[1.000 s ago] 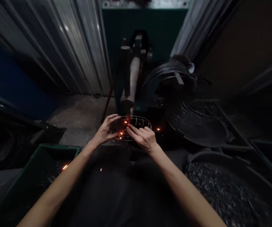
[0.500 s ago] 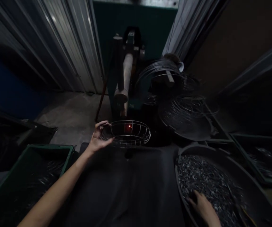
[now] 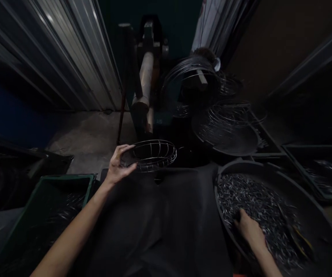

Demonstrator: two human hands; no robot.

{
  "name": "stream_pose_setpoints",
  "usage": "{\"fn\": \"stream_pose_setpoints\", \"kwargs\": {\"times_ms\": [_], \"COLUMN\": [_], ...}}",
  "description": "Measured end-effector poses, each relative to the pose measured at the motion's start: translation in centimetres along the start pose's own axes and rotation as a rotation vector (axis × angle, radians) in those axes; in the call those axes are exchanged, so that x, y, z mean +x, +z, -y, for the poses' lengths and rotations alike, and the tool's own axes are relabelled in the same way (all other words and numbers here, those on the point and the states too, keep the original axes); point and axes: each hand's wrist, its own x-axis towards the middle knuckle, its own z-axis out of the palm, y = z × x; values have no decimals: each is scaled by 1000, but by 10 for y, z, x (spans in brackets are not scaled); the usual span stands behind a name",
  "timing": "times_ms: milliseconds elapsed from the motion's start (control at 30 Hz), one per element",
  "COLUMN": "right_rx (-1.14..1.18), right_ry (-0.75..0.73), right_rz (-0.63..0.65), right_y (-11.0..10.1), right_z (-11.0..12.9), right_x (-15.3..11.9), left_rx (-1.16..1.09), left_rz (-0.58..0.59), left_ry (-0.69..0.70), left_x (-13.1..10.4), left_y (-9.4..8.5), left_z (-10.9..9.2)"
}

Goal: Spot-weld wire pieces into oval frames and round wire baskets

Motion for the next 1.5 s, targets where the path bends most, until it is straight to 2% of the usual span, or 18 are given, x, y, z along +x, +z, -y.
{"fn": "stream_pose_setpoints", "kwargs": {"times_ms": [100,167,267,367,467,633,767,867,933,1033,1100,1167,1233,1300,1400,1500], "right_rx": [-111,-141,-172,-84,89,160,218,285,391,752,989,1060,1012,913,644,276], "right_ry": [-65,-150,-257,-280,-223,-54,112,160,112,-36,-153,-358,-639,-900,-1140,-1249], "right_rz": [128,129,65,38,15,-63,-220,-343,-434,-558,-556,-459,-343,-303,-475,-680], "right_y": [-7,-10,-12,-17,-25,-23,-22,-38,-53,-79,-100,-122,-144,-161,-170,-168], "right_z": [20,26,18,2,-1,6,-11,-7,12,60,100,140,176,207,237,251], "right_x": [-3,-4,-2,3,-2,-14,-14,-19,-25,-38,-49,-55,-53,-43,-23,-9], "left_rx": [48,81,119,128,105,31,22,32,43,59,69,76,85,96,106,69], "left_rz": [32,38,41,43,55,28,-34,-23,4,30,75,126,166,196,232,213], "left_ry": [6,12,-3,-11,-8,18,60,85,77,21,-4,3,24,40,38,17], "left_x": [0,1,3,5,5,2,7,8,8,10,11,11,10,10,12,14], "left_y": [4,5,4,4,3,-2,-2,2,7,17,22,25,26,25,20,14], "left_z": [-6,-10,-13,-9,-6,-6,4,4,0,-6,-9,-11,-14,-17,-20,-20]}}
